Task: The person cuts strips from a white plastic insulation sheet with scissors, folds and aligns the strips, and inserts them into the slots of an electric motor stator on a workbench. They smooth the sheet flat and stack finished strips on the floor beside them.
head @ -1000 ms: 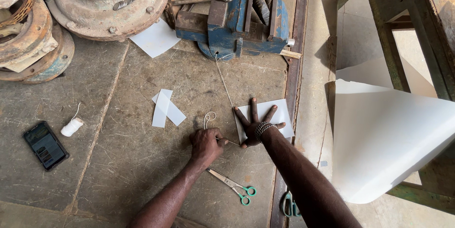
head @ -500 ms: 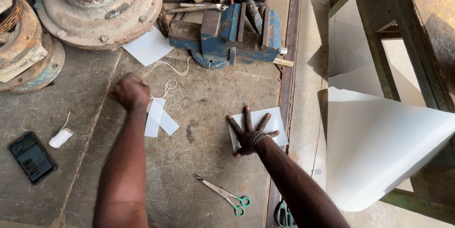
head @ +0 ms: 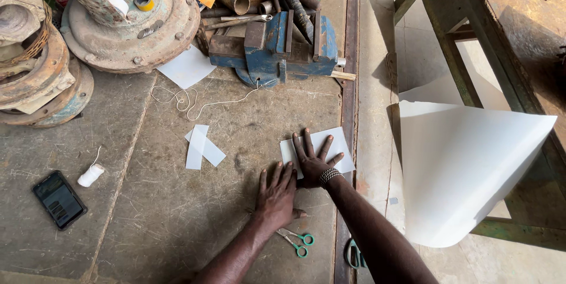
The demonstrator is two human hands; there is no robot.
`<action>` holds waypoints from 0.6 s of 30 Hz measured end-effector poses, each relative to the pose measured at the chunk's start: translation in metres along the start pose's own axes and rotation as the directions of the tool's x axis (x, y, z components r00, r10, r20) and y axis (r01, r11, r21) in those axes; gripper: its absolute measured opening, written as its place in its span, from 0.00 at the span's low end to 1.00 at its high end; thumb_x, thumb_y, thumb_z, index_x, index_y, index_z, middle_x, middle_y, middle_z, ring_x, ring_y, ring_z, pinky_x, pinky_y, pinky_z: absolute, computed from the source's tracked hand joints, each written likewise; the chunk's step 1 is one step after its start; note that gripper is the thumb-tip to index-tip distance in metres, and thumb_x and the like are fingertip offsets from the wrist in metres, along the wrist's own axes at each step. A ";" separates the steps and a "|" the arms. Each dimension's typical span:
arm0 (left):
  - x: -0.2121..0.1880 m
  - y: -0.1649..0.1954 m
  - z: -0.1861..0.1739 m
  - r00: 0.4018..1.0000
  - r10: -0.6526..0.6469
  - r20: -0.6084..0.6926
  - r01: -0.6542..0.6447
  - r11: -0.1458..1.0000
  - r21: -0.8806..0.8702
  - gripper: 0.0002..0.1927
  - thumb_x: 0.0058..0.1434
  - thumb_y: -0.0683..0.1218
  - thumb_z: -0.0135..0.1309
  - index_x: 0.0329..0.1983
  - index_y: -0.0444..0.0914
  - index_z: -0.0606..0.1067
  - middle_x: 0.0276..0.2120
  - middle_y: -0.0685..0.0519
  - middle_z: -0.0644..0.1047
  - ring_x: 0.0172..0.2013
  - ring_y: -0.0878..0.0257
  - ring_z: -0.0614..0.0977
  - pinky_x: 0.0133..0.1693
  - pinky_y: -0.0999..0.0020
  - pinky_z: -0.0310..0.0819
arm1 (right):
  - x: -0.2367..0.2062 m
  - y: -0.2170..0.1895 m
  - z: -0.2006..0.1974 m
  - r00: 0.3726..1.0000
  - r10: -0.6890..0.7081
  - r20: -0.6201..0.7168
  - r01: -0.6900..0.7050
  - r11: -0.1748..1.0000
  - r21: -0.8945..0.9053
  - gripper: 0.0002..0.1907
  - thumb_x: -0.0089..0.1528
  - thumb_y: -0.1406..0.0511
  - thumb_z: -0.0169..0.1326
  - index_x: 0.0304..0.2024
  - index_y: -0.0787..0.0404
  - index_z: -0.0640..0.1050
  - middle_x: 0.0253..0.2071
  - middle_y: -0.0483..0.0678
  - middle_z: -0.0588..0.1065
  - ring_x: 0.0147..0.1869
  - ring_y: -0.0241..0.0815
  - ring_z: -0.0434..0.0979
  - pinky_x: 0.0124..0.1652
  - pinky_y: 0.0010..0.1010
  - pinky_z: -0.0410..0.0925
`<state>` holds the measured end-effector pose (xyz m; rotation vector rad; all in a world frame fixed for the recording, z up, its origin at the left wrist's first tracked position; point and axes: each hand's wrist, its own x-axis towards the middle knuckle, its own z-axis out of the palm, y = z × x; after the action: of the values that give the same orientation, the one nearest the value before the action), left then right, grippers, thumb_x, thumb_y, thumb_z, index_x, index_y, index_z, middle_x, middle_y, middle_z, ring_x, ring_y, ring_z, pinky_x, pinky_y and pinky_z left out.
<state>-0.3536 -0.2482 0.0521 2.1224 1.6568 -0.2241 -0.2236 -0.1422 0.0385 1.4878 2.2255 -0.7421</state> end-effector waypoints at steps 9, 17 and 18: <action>-0.068 -0.099 -0.027 0.881 -0.473 -0.009 0.472 0.879 0.074 0.42 0.67 0.61 0.54 0.75 0.40 0.51 0.78 0.43 0.43 0.76 0.44 0.39 0.67 0.31 0.33 | -0.015 0.002 -0.002 0.994 0.012 -0.109 0.008 0.983 0.182 0.83 0.33 0.42 0.78 0.76 0.30 0.34 0.81 0.44 0.21 0.76 0.81 0.09 0.56 0.93 0.28; 0.011 -0.027 0.031 0.893 -0.441 -0.094 0.167 0.517 -0.839 0.41 0.62 0.52 0.60 0.73 0.37 0.55 0.54 0.45 0.77 0.50 0.54 0.81 0.52 0.56 0.77 | -0.024 0.002 0.013 0.947 0.023 -0.320 0.150 0.850 0.505 0.53 0.49 0.60 0.69 0.72 0.27 0.58 0.82 0.47 0.27 0.79 0.72 0.11 0.60 0.86 0.23; 0.018 -0.025 0.037 0.869 -0.466 -0.163 0.142 0.552 -0.822 0.40 0.62 0.51 0.62 0.72 0.35 0.56 0.51 0.44 0.78 0.49 0.54 0.81 0.51 0.57 0.77 | -0.024 -0.001 0.018 0.936 0.013 -0.351 0.186 0.829 0.528 0.50 0.50 0.61 0.68 0.72 0.28 0.61 0.82 0.48 0.29 0.79 0.71 0.10 0.60 0.86 0.21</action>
<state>-0.3679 -0.2430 0.0063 1.1985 1.8385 0.7490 -0.2151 -0.1704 0.0377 1.9098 2.4729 -1.3464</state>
